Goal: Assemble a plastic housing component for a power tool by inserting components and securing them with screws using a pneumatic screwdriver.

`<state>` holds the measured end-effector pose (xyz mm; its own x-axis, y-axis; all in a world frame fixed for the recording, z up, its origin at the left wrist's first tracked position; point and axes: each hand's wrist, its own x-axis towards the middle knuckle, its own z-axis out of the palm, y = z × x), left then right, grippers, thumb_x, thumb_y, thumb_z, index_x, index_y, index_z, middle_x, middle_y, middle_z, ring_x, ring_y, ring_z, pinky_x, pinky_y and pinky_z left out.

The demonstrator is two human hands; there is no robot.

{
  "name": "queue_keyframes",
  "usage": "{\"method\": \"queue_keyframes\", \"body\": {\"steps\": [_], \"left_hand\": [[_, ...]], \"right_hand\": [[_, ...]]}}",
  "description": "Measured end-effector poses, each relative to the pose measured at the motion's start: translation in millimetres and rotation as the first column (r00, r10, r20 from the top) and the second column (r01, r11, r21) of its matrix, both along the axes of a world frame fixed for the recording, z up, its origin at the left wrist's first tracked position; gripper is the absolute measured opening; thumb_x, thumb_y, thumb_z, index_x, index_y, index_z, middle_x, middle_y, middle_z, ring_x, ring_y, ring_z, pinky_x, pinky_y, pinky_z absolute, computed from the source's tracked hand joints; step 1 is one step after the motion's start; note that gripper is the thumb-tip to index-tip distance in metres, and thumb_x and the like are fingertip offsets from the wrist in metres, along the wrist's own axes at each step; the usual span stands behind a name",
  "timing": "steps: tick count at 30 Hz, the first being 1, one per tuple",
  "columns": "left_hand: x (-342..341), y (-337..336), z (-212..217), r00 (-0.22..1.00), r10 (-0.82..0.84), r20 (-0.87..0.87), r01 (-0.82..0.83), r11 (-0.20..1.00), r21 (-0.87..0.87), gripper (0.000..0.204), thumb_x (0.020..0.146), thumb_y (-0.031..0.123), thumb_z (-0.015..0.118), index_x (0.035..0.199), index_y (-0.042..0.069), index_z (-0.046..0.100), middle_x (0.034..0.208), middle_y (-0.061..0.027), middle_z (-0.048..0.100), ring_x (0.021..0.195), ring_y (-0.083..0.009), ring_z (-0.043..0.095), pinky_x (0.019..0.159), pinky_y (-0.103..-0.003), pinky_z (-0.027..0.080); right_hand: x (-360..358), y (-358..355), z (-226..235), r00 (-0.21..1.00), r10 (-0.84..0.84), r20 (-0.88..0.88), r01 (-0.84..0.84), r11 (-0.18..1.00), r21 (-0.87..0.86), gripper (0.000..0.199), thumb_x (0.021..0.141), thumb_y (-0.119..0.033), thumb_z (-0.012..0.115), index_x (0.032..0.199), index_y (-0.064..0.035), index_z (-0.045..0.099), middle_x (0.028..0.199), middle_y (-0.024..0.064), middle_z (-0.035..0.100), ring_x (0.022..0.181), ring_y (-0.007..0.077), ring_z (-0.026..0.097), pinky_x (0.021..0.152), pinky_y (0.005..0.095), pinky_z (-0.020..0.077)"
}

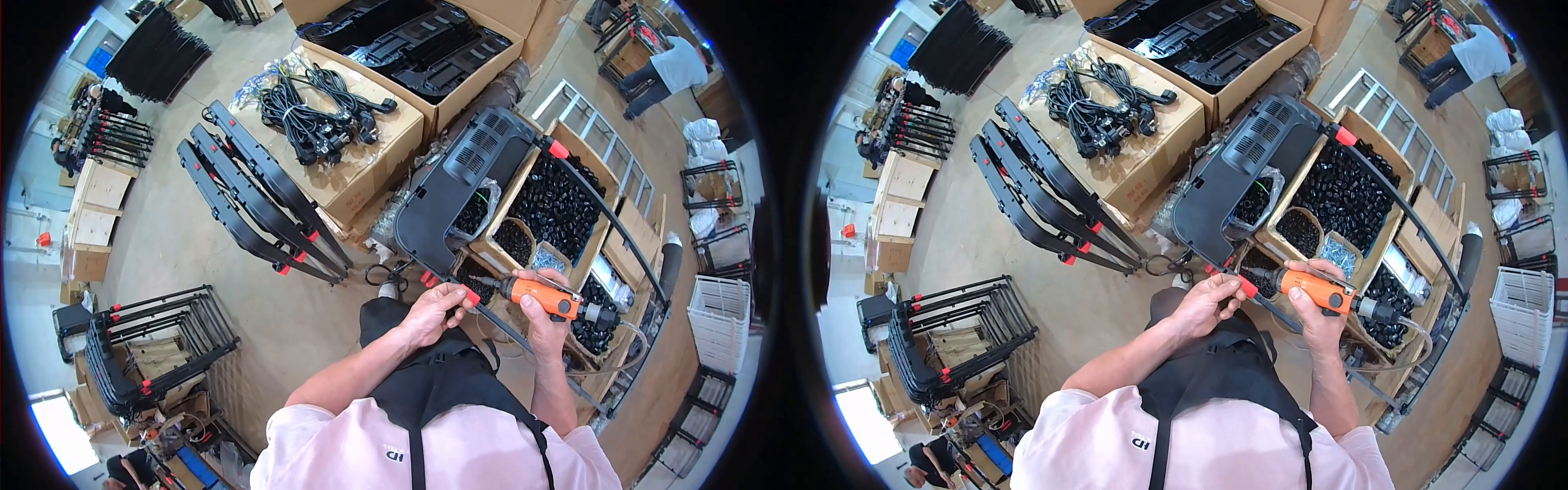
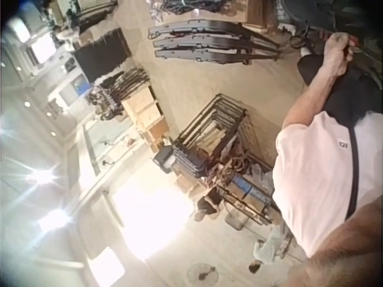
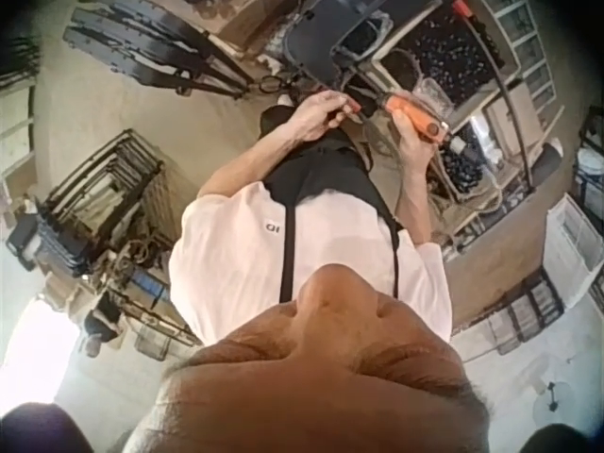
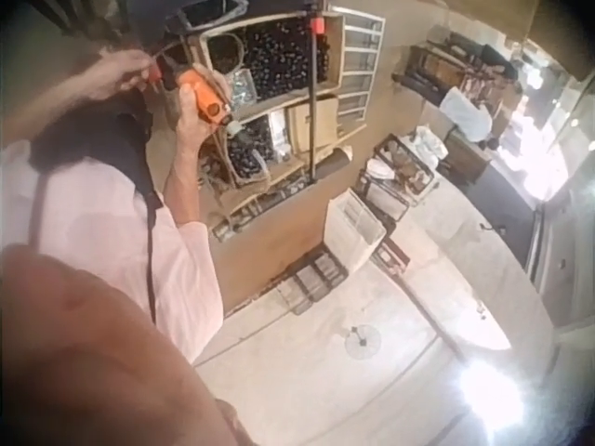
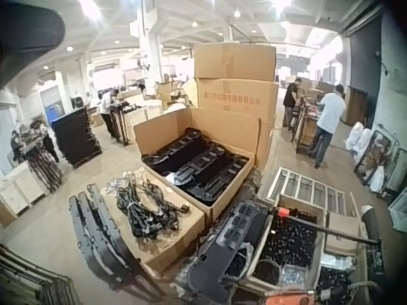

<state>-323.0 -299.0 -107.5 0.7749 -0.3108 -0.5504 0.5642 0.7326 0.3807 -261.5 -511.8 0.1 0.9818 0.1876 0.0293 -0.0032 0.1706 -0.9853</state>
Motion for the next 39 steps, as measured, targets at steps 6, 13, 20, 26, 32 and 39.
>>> {"method": "queue_keyframes", "body": {"steps": [6,13,20,26,32,39], "left_hand": [[4,6,4,0.998,-0.003,-0.057,0.000,0.999,-0.053,0.022,0.108,0.023,0.064,0.122,0.006,0.063,0.092,-0.0011,0.069,0.068,-0.0082,0.055,0.057,-0.022,0.042],[3,29,-9,0.984,0.002,-0.178,-0.044,0.972,-0.232,0.026,0.109,0.036,0.060,0.103,0.011,0.061,0.080,0.0024,0.059,0.060,-0.0081,0.049,0.049,-0.023,0.035],[4,40,-8,0.955,0.049,-0.294,-0.133,0.953,-0.273,0.029,0.110,0.038,0.059,0.109,0.009,0.061,0.077,0.0023,0.054,0.058,-0.0083,0.045,0.048,-0.022,0.034],[6,46,-12,0.966,-0.004,-0.258,-0.068,0.961,-0.269,0.028,0.110,0.037,0.059,0.109,0.009,0.061,0.074,0.0029,0.052,0.058,-0.0068,0.043,0.048,-0.021,0.032],[10,46,-6,0.964,-0.100,-0.247,0.019,0.951,-0.309,0.028,0.110,0.037,0.059,0.109,0.010,0.062,0.073,0.0035,0.049,0.057,-0.0065,0.040,0.047,-0.022,0.030],[-8,59,12,0.959,-0.218,-0.181,0.188,0.968,-0.169,0.030,0.112,0.035,0.054,0.113,0.008,0.067,0.079,0.0039,0.055,0.060,-0.0069,0.044,0.050,-0.022,0.032]], "right_hand": [[-16,10,0,1.000,-0.016,0.025,0.017,0.998,-0.068,0.051,0.090,0.001,0.075,0.135,-0.0017,0.050,0.124,0.0208,0.071,0.123,0.0325,0.067,0.111,0.0481,0.0508],[-28,36,-1,0.999,0.031,0.018,-0.028,0.987,-0.157,0.049,0.089,0.001,0.076,0.132,0.0000,0.052,0.124,0.0201,0.071,0.123,0.0319,0.067,0.108,0.0469,0.0536],[-38,57,-11,0.997,0.042,0.068,-0.029,0.983,-0.179,0.049,0.089,0.000,0.078,0.131,-0.0006,0.053,0.125,0.0190,0.070,0.122,0.0318,0.068,0.107,0.0459,0.0546],[-46,62,-15,0.996,0.030,0.087,-0.012,0.980,-0.200,0.048,0.090,0.000,0.078,0.131,-0.0012,0.053,0.125,0.0188,0.070,0.125,0.0317,0.066,0.108,0.0458,0.0536],[-53,65,-10,0.993,0.034,0.110,-0.008,0.974,-0.226,0.049,0.090,0.003,0.076,0.131,-0.0021,0.052,0.126,0.0195,0.069,0.127,0.0347,0.065,0.111,0.0502,0.0508],[-51,73,-15,0.988,-0.090,0.125,0.119,0.962,-0.248,0.048,0.089,0.004,0.077,0.132,-0.0027,0.054,0.127,0.0170,0.069,0.128,0.0304,0.065,0.111,0.0450,0.0521]]}}
